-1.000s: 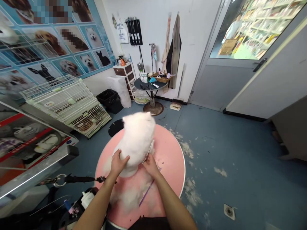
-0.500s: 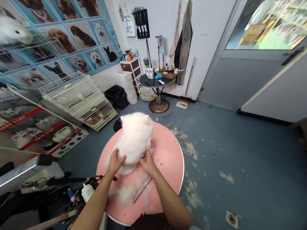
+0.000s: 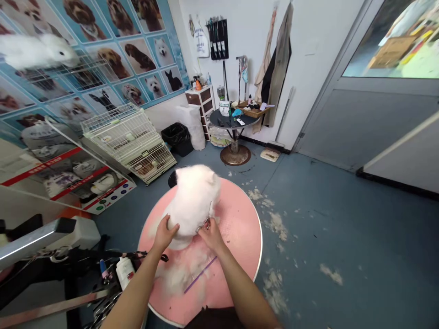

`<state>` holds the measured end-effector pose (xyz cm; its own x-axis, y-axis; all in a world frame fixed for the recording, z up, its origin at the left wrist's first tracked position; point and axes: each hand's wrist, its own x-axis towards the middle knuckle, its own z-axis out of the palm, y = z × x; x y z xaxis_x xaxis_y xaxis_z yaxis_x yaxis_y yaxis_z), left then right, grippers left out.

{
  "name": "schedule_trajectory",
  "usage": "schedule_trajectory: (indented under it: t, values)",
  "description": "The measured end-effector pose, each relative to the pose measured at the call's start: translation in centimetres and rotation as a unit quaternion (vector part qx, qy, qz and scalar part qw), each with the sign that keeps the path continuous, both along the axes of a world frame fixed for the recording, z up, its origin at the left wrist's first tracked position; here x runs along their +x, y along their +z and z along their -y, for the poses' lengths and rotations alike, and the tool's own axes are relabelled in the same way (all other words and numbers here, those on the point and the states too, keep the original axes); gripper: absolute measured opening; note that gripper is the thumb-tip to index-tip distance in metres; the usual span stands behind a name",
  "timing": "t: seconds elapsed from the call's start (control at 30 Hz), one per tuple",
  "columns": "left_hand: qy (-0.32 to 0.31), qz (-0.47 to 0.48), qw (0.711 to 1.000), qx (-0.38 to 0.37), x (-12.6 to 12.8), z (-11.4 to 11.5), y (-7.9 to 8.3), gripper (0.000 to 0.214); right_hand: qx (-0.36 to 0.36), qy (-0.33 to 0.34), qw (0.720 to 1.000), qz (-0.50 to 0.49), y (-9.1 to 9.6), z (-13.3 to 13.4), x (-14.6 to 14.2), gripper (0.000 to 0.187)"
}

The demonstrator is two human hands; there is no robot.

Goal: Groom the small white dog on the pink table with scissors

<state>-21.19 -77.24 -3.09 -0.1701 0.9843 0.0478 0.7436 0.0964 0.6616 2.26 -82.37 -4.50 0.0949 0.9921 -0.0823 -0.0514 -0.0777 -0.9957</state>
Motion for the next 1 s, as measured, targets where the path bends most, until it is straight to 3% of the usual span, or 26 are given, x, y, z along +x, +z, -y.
schedule_trajectory:
  t: [0.23,0.43,0.6,0.7,0.87,1.0]
  values:
    - [0.008,-0.007,1.000,0.011,0.0,0.2,-0.8,0.063,0.016,0.019,0.992,0.123,0.6,-0.2,2.1,0.042]
    - [0.006,-0.018,0.999,0.026,0.0,0.3,-1.4,0.061,-0.012,0.016,0.956,0.294,0.2,-0.5,3.1,0.025]
    - [0.016,-0.013,0.999,0.030,0.4,0.5,-1.4,0.059,0.033,0.008,0.915,0.401,0.2,-1.0,3.7,0.037]
    - [0.020,-0.015,0.999,0.032,0.6,0.6,-1.5,0.059,0.013,0.007,0.899,0.437,0.2,-1.2,4.2,0.027]
    - [0.026,-0.016,0.999,0.023,0.8,0.8,-1.8,0.061,0.069,-0.012,0.869,0.490,0.7,-1.2,4.7,0.026]
    - [0.029,-0.007,0.999,0.027,1.0,0.9,-1.8,0.061,0.038,0.019,0.863,0.503,0.8,-0.9,4.9,0.022]
